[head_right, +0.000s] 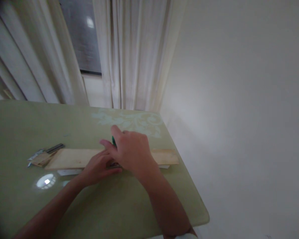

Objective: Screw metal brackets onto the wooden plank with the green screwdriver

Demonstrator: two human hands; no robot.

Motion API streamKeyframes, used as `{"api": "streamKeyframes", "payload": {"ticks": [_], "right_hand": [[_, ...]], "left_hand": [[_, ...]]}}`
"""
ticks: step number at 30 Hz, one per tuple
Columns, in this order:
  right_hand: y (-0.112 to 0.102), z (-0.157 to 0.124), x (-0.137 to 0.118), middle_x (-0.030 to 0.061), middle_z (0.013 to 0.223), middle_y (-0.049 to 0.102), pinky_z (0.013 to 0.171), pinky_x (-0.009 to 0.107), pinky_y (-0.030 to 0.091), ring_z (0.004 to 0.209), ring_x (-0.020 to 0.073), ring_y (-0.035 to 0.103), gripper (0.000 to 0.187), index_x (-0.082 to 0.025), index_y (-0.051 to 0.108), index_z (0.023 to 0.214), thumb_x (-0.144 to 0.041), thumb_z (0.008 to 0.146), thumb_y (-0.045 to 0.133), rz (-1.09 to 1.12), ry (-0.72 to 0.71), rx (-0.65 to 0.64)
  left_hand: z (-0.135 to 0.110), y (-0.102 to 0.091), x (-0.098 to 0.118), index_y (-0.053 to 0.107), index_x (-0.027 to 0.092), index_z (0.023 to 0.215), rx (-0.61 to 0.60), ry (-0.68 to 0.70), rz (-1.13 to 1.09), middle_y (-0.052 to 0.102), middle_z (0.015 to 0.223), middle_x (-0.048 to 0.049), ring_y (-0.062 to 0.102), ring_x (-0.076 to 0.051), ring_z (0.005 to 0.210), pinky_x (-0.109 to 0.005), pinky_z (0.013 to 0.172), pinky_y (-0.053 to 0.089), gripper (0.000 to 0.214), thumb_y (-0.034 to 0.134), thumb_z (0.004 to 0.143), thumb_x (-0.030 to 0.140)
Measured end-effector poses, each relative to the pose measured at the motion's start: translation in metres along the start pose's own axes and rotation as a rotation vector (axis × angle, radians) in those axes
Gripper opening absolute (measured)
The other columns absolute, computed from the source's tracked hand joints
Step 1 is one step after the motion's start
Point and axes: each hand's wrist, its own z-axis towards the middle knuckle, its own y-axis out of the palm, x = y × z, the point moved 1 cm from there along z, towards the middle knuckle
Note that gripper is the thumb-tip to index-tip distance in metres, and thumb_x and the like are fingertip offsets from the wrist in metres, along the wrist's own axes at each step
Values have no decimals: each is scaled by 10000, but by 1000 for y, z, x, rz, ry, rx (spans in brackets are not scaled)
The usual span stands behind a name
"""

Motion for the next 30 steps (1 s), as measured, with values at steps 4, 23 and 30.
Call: {"api": "streamKeyframes", "payload": {"ticks": [4, 23, 30], "right_hand": [[1, 2, 1, 28, 943, 754, 651, 304, 324, 840, 194, 672, 255, -267, 614, 1201, -393, 1084, 426, 17, -34, -4], [0, 3, 2, 46, 1080, 742, 718, 296, 394, 962, 206, 669, 300, -271, 591, 1321, -319, 1062, 446, 48, -86, 3], [0, 3, 0, 25, 906, 737, 629, 311, 336, 796, 204, 662, 298, -278, 630, 1195, -458, 1086, 419, -41, -13, -17]], "left_hand": [[0, -5, 3, 737, 251, 980, -8, 12, -78, 709, 1005, -32, 647, -207, 942, -317, 861, 492, 121, 655, 966, 339], [2, -6, 2, 767, 269, 989, -24, 20, -106, 735, 1051, -15, 661, -206, 959, -316, 874, 499, 90, 725, 912, 289], [4, -5, 3, 767, 255, 930, -31, -17, -140, 736, 1040, -27, 661, -202, 967, -307, 851, 501, 129, 654, 957, 312]]}}
